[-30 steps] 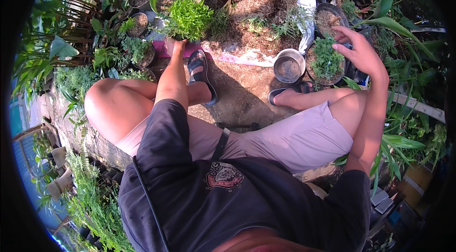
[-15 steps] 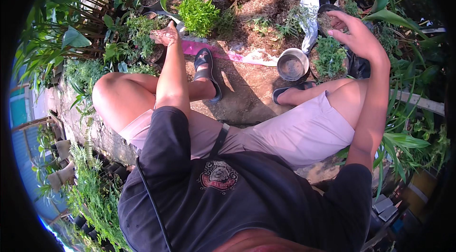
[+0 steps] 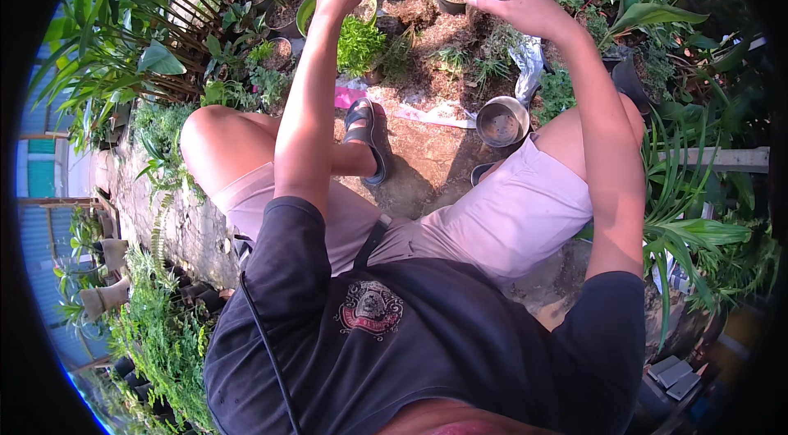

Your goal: The person sits cross-legged on the ground and repeatedly removes small plants from black plastic nursery bags. They place the plants into a green bowl filled with soil and then into small white cups, pressing the soil around the roots.

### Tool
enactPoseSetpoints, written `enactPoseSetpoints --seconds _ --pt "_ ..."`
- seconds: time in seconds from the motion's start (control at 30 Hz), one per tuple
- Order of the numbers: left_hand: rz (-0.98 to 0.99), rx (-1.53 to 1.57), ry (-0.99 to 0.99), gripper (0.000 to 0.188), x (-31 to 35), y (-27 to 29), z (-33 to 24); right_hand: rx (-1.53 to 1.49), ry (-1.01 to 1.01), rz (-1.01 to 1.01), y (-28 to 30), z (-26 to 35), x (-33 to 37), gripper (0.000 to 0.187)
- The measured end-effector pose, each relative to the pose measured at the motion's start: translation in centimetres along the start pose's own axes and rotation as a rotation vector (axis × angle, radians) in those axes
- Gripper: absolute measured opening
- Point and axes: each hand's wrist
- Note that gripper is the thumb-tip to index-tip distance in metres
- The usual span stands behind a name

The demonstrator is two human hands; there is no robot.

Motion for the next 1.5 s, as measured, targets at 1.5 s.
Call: enactPoseSetpoints --seconds 1.5 --pt "0.028 -0.127 -0.251 0.107 4.8 -10.9 5.4 -1.757 -1.02 -0.139 -16.0 -15.3 -10.8 0.032"
Point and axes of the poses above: each hand's wrist, its own x-axis away from the middle knuckle, its own y-axis out of the back of the hand, z = x × y, and after that the axes turned 4 degrees about -x, right-handed
